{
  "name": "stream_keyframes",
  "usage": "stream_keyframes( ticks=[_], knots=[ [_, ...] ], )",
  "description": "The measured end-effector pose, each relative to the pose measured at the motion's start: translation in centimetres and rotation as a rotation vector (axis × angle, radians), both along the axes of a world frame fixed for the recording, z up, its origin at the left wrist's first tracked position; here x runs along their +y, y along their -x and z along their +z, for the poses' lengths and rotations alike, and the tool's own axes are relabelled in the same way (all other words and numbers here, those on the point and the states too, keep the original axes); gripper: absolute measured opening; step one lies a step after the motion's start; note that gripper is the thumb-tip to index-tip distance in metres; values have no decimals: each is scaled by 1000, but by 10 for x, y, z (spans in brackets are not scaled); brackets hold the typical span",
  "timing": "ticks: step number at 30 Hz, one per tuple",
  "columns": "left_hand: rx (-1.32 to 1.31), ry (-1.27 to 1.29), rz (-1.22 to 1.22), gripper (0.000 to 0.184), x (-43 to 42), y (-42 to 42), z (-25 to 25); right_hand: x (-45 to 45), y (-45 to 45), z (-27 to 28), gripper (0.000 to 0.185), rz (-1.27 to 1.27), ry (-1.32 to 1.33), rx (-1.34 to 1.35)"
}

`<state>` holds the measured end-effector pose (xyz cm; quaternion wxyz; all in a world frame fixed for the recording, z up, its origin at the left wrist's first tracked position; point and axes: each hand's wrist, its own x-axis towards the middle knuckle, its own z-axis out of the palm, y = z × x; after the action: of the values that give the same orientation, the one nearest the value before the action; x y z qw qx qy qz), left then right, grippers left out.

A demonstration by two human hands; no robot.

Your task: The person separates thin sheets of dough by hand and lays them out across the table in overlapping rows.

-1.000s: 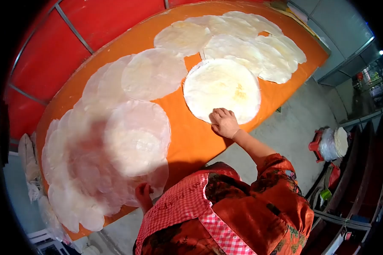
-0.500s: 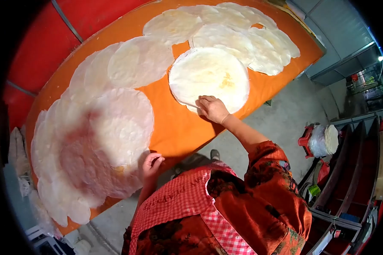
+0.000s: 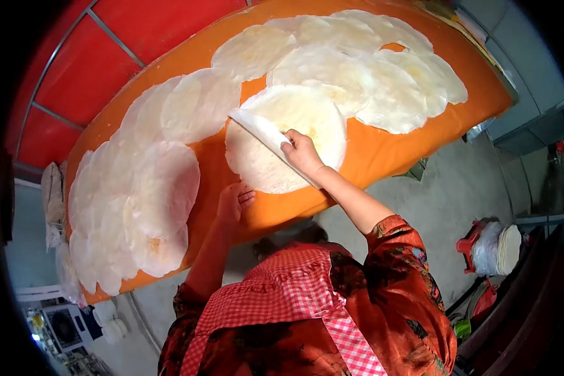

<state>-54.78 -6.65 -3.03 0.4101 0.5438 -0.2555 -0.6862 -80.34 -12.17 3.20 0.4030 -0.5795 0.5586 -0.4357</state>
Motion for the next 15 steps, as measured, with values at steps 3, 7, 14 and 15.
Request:
stream_keyframes(
  ticks=[3, 7, 14, 15],
  knots=[
    [-73, -30, 31, 21, -14, 27, 12, -21, 32, 0, 8, -25, 40, -177],
    [-144, 28, 6, 22, -36, 32, 0, -45, 93, 38, 3, -110, 101, -338],
    [33, -102, 55, 31, -65, 18, -46, 1, 246, 155, 26, -318, 245, -517],
    [125, -126, 147, 44, -53, 33, 7, 15, 261, 163, 28, -334, 273, -534]
  ],
)
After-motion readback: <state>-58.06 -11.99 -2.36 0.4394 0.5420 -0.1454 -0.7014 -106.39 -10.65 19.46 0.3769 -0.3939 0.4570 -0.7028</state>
